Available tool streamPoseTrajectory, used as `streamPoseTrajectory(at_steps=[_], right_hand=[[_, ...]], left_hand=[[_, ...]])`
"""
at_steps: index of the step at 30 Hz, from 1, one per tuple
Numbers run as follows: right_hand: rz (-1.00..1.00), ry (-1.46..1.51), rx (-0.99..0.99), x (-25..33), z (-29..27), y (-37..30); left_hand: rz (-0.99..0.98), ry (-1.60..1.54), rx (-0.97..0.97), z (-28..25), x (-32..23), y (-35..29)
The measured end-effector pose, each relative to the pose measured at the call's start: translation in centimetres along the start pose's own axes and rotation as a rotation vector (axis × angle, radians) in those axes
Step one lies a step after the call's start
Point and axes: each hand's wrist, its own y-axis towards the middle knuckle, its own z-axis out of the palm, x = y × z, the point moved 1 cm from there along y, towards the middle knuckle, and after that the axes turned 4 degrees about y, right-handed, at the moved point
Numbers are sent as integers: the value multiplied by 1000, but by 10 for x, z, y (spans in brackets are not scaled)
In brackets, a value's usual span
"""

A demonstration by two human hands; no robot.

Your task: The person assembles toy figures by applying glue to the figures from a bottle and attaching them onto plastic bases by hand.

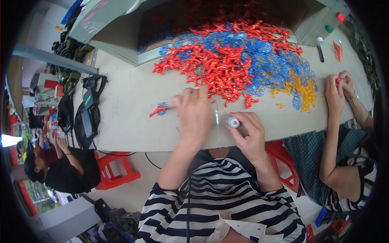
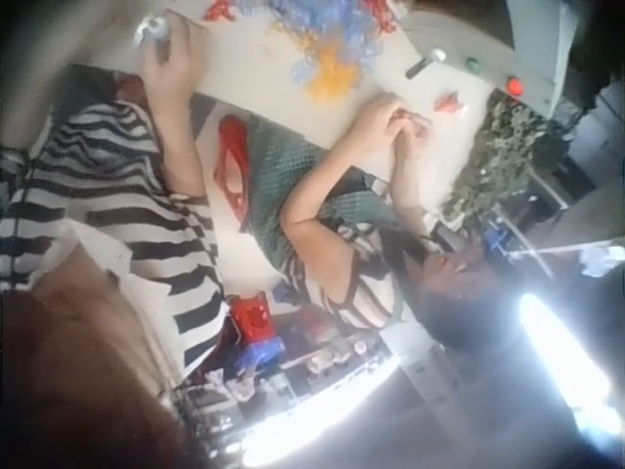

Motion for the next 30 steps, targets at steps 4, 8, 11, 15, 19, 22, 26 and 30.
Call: streamPoseTrajectory(at_steps=[4, 8, 11, 15, 19, 22, 26, 30], right_hand=[[26, 117, -96, 1, -7, -6], [106, 350, -200, -11, -8, -22], [109, 319, -90, -6, -14, -22], [199, 488, -120, 12, -14, -38], [6, 210, 45, 18, -39, -42], [18, 171, 65, 32, -48, -46], [-131, 149, 11, 39, -56, -39], [-123, 121, 11, 43, -56, -39]], left_hand=[[-58, -37, 63, 3, -12, -5], [53, -330, -12, -9, -16, -30], [-197, -976, 190, -11, -8, -54], [-656, -2056, 376, -2, -4, -83], [-840, -2106, 535, -5, -6, -98], [-680, -2341, 534, 9, -4, -107], [-724, -2455, 624, 7, -6, -106], [-776, -2503, 649, 7, -7, -107]])
